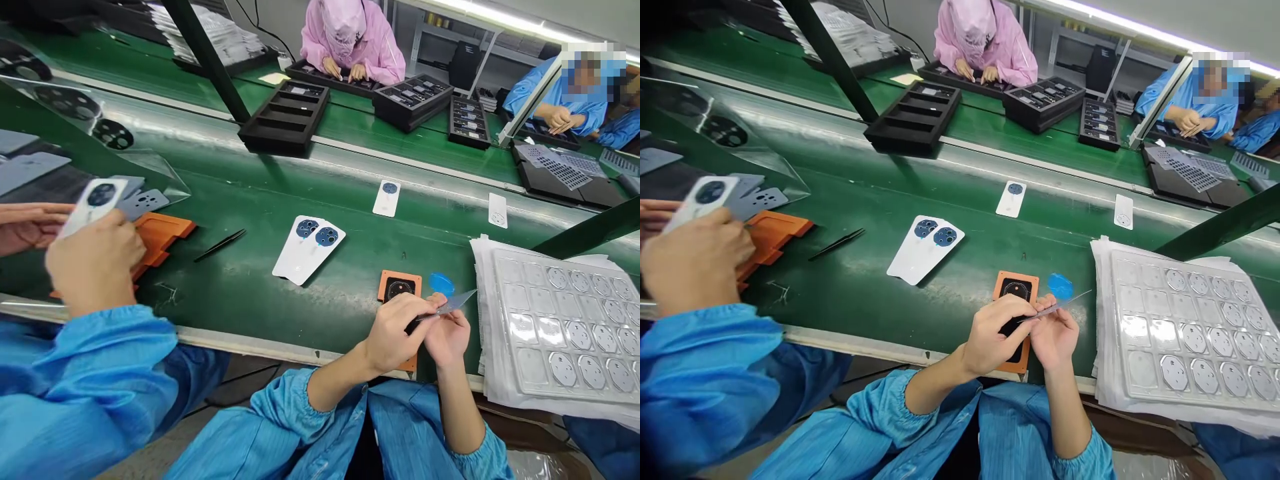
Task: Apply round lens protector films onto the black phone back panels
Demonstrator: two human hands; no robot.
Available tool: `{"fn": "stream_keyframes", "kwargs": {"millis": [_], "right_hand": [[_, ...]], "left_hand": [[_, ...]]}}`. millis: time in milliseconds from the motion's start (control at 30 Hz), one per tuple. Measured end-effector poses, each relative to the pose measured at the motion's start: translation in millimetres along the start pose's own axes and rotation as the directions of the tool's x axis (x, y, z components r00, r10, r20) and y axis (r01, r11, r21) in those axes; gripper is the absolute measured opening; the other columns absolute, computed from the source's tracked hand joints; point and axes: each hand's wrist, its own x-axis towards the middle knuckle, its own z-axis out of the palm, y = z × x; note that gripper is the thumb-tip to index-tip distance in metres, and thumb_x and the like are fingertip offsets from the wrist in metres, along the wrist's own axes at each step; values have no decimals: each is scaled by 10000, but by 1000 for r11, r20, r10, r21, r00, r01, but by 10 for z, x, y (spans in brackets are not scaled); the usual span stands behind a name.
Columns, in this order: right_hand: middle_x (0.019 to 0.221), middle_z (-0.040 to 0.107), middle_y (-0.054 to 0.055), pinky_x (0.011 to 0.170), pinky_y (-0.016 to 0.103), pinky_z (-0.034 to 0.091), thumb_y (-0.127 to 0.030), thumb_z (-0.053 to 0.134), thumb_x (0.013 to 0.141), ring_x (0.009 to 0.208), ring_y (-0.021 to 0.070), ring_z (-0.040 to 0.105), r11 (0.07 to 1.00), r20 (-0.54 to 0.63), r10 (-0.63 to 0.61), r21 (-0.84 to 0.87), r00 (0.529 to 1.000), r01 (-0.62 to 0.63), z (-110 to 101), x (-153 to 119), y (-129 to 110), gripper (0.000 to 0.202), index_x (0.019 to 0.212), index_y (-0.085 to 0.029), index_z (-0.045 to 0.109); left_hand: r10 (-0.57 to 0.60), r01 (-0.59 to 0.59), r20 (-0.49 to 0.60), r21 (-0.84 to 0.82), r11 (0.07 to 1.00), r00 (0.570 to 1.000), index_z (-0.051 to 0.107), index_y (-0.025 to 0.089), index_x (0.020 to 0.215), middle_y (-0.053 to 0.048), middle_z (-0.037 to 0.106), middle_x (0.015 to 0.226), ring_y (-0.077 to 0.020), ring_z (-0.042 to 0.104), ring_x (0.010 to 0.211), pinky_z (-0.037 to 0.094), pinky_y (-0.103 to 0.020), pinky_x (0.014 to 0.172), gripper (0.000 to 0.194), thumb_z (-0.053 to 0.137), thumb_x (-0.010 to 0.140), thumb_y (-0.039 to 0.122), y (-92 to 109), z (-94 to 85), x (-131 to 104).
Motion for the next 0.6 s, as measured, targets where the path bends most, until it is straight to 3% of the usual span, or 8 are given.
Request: {"fn": "stream_keyframes", "kwargs": {"millis": [133, 233, 333, 400, 500, 567, 600], "right_hand": [[802, 586, 69, 696, 407, 558, -358, 319, 941, 773, 218, 621, 995, -33, -76, -74, 997, 74, 13, 5, -58, 253, 894, -238, 538], [950, 676, 77, 716, 388, 557, -351, 562, 883, 842, 218, 654, 983, -92, -138, -135, 986, 125, 100, -6, -67, 198, 1032, -223, 590], [1063, 723, 52, 883, 391, 536, -266, 788, 747, 974, 214, 674, 991, -187, -107, -100, 977, 90, 269, 46, -51, 369, 1082, -215, 644], [1000, 747, 34, 928, 378, 520, -237, 844, 688, 951, 198, 684, 994, -222, -101, -51, 970, 92, 383, 211, -88, 352, 999, -192, 687], [924, 754, 23, 843, 327, 543, -207, 874, 617, 854, 175, 687, 993, -216, -113, 6, 970, 117, 489, 736, -299, 339, 905, -168, 701], [893, 749, 8, 725, 277, 546, -182, 877, 577, 786, 151, 675, 997, -234, -66, 35, 970, 76, 503, 1173, -503, 358, 880, -175, 686], [853, 743, -7, 668, 249, 536, -175, 874, 564, 750, 134, 666, 998, -260, -16, 51, 965, 31, 500, 1362, -595, 353, 852, -185, 669]], "left_hand": [[26, -30, 48, 92, 995, 999, 658, 172, 914, -76, 732, 884, -194, 674, 824, 523, -330, 787, 67, 592, 924, 172, -83, -47, 39], [-192, 189, 65, 42, 981, 979, 625, 169, 803, -44, 664, 764, -165, 607, 711, 477, -285, 682, 156, 581, 930, 249, -216, -82, 21], [-432, 430, 18, -133, 893, 902, 592, 173, 734, -11, 613, 707, -139, 556, 654, 440, -252, 628, 233, 618, 900, 334, -379, -88, 0], [-501, 485, 5, -258, 835, 865, 579, 172, 737, -8, 618, 722, -141, 567, 670, 448, -249, 641, 259, 642, 875, 382, -499, -104, 81], [-502, 502, 84, -301, 811, 861, 583, 174, 801, -16, 649, 780, -158, 611, 730, 476, -262, 692, 272, 673, 843, 427, -736, -197, 481], [-474, 488, 119, -173, 856, 873, 618, 174, 942, -47, 690, 947, -184, 647, 879, 491, -279, 795, 275, 695, 825, 411, -952, -286, 906], [-498, 503, 84, -45, 863, 863, 622, 178, 1009, -62, 693, 1028, -190, 647, 948, 485, -283, 844, 287, 681, 838, 402, -1075, -322, 1135]]}}
